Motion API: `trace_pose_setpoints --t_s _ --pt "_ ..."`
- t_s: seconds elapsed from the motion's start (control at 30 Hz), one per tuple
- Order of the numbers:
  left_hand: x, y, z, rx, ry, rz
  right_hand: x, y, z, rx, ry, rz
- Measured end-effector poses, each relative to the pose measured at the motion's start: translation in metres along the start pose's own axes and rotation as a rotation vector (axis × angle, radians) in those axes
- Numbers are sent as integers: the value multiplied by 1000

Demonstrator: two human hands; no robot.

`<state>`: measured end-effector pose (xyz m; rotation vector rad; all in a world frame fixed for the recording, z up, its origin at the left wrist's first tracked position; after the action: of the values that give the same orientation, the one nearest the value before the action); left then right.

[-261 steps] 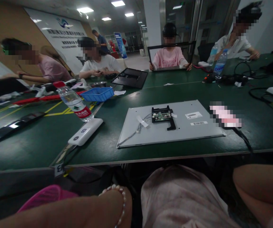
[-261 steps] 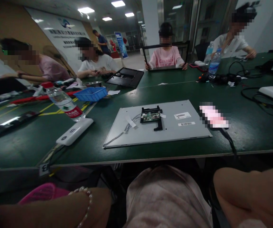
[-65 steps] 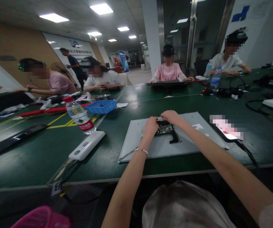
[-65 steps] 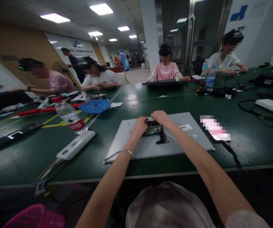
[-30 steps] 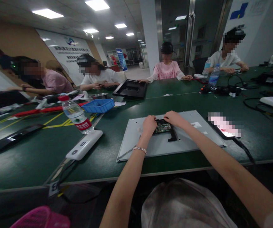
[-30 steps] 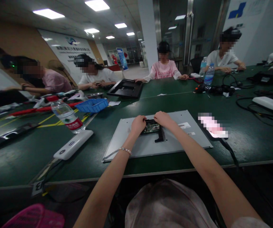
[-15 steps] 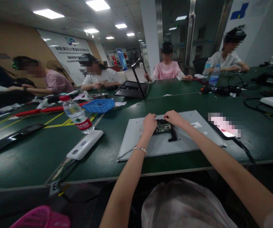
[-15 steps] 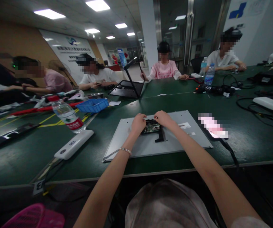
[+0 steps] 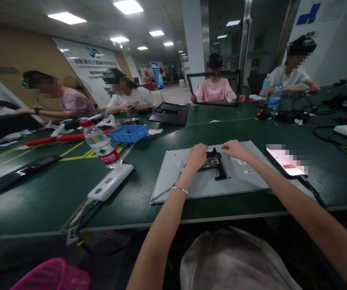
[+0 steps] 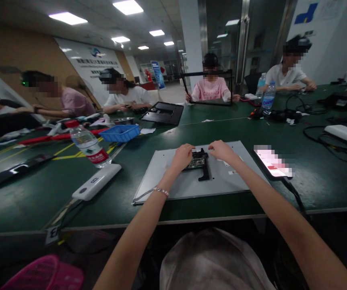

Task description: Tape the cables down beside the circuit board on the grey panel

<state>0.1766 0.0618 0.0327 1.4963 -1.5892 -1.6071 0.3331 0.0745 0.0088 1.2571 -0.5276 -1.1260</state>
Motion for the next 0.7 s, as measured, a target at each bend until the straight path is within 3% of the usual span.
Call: trace_pose_setpoints --t_s 0.23,0.47,0.7 --pt "2 0 -2 -25 -17 9 36 1 -23 -41 -65 36" --pt "4 1 -5 -56 -12 26 44 -5 -28 -124 -115 90" --pt "5 6 -17 41 -111 29 43 -1 -26 -323 -149 21"
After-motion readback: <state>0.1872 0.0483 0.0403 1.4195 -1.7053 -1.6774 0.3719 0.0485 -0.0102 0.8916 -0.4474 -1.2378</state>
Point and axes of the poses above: each hand's wrist, its own x-axis away from the middle knuckle, its own y-axis out of the back of the hand, z = x × y, the point moved 8 cm from there along -x, towards the middle knuckle, and after that the axes turned 12 degrees about y, right-handed, at the moved point
